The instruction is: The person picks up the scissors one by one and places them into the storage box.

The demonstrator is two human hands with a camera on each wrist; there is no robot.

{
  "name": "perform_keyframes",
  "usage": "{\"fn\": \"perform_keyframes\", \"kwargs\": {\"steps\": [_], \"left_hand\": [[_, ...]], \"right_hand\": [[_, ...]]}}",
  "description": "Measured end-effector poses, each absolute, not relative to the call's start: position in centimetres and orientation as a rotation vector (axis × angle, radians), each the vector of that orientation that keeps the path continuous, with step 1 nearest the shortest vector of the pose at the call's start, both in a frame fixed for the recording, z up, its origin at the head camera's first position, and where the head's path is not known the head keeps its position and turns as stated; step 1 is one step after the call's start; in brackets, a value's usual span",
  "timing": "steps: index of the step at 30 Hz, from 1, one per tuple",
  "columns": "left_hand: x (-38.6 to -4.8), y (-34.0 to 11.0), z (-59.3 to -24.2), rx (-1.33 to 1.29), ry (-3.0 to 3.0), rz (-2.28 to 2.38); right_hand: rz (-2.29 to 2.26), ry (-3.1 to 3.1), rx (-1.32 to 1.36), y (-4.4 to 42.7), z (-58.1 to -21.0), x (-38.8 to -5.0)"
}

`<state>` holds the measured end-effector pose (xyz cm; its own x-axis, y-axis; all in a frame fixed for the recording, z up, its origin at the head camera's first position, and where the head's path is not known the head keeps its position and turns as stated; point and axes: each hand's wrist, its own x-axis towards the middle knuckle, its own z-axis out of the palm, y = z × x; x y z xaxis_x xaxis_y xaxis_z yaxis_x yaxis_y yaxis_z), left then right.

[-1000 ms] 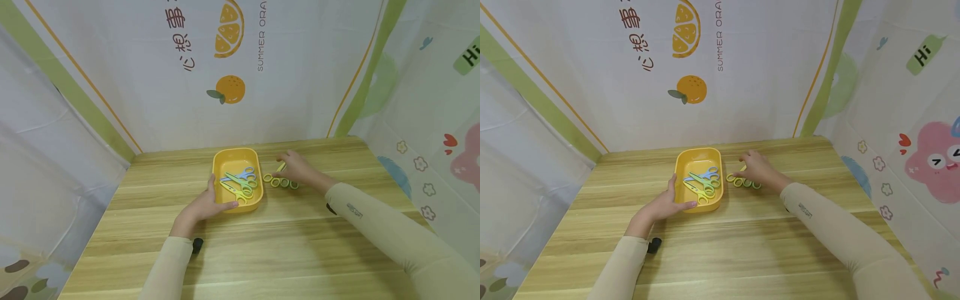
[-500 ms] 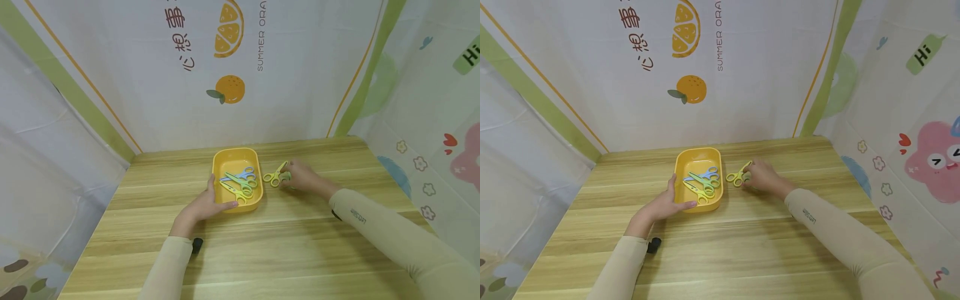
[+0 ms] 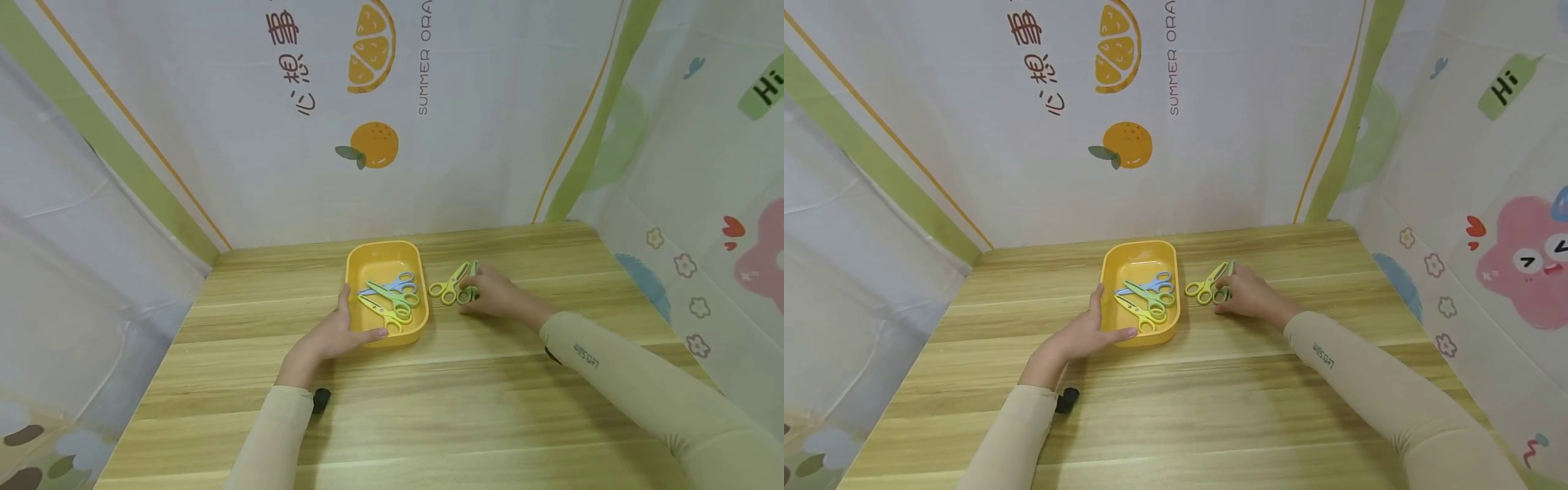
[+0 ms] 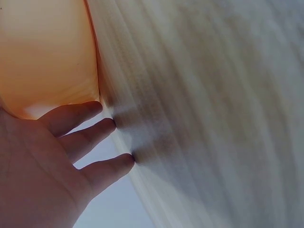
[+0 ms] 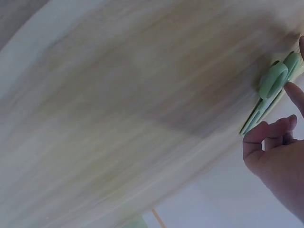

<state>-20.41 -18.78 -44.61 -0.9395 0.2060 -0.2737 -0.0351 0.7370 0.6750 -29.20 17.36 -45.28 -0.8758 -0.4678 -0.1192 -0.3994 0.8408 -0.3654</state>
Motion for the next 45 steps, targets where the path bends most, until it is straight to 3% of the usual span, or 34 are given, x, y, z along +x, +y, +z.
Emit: {"fn": "perform_keyframes", "kwargs": {"steps": [45], "left_hand": [[-20.4,-19.0,-44.8,0.123,2.607,1.008]], "right_hand": [[-0.655,2.89,-0.504,22.0,-48.7,-27.7]]}}
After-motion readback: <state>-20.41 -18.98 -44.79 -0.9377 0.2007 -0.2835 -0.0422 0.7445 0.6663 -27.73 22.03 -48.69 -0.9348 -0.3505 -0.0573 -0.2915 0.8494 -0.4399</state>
